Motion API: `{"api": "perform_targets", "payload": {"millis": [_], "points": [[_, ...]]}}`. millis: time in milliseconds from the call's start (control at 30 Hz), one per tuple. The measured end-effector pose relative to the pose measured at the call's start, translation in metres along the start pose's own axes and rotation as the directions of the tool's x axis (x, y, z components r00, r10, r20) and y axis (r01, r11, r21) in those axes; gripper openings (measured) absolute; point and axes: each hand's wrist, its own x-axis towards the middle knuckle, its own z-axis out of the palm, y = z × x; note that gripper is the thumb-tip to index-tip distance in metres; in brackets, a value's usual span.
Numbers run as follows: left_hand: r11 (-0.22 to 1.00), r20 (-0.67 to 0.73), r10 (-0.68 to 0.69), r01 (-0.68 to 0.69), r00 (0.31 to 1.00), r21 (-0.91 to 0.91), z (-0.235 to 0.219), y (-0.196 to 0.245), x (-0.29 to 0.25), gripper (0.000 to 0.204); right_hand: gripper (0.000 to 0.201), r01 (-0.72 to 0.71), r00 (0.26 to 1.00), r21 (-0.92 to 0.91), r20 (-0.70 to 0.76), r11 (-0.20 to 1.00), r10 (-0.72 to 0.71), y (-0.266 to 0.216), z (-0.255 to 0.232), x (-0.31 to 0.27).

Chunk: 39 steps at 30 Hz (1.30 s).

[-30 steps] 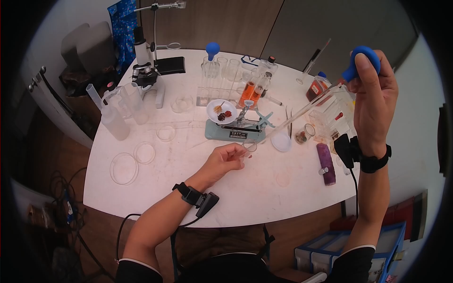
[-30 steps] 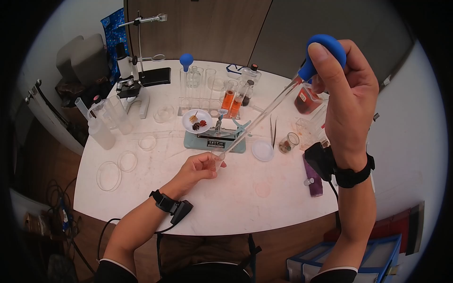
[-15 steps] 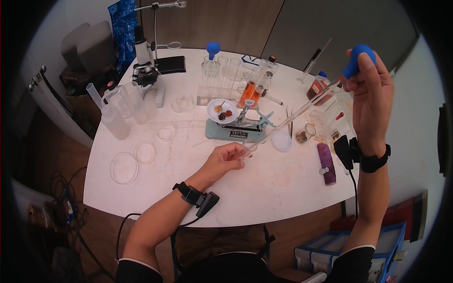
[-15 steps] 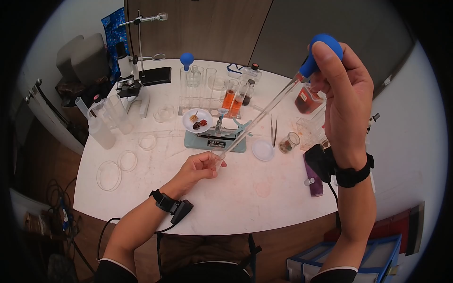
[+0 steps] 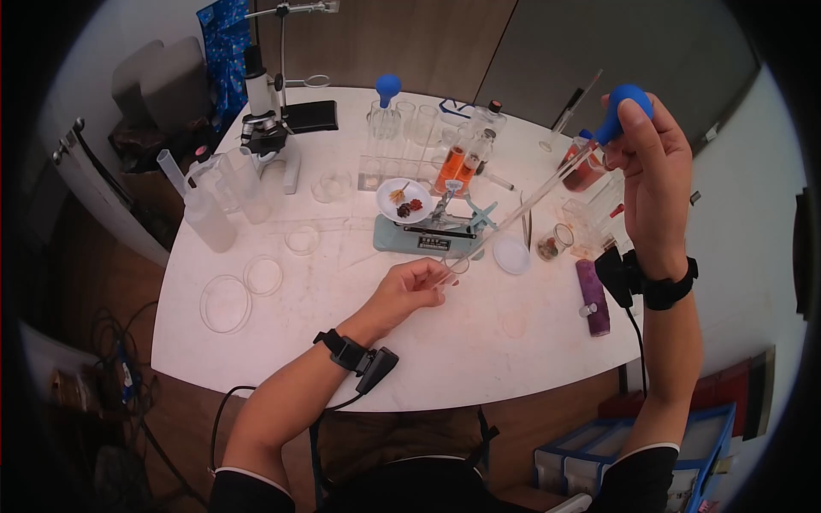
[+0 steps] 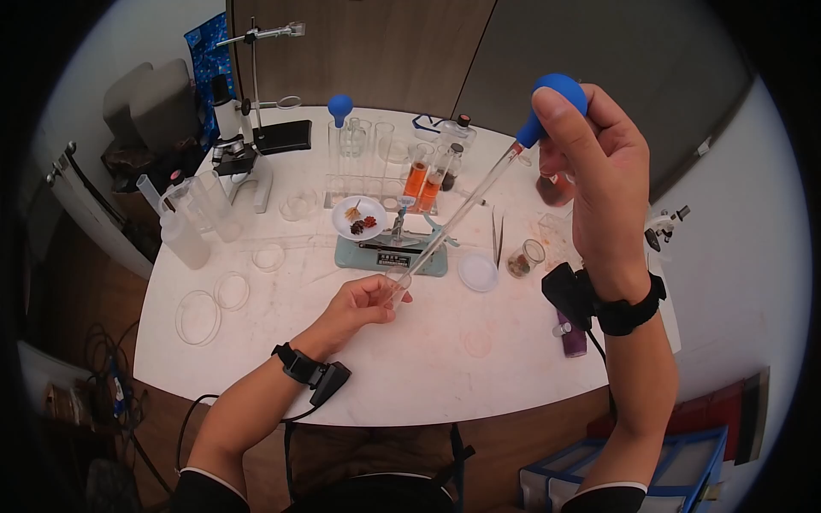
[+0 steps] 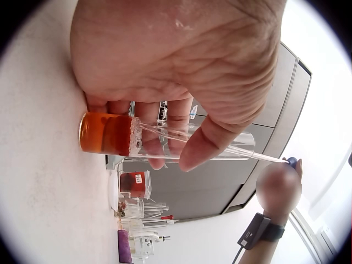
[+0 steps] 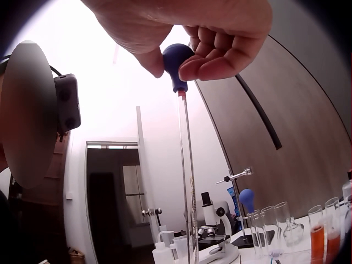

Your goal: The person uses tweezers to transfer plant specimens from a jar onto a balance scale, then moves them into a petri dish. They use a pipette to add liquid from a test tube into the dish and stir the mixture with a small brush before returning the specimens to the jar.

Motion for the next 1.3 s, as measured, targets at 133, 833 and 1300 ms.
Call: {"api": "perform_targets", "payload": {"millis": [133, 833, 1300], "points": [[1.000, 0.007, 0.004, -0.004, 1.000, 0.000, 0.000, -0.001, 0.000, 0.028, 0.029, -0.021, 0.999, -0.035, 0.029, 0.999, 0.023, 0.007, 0.007, -0.005], [1.000, 0.003, 0.005, -0.005, 1.000, -0.004, 0.000, -0.001, 0.000, 0.025, 0.031, -0.048, 0.988, -0.030, 0.145, 0.998, 0.052, 0.012, 0.018, -0.013], [1.000, 0.003, 0.004, -0.004, 1.000, 0.003, -0.001, -0.002, 0.000, 0.031, 0.022, 0.009, 0.985, 0.033, 0.171, 0.999, -0.014, 0.013, 0.018, -0.015]]}}
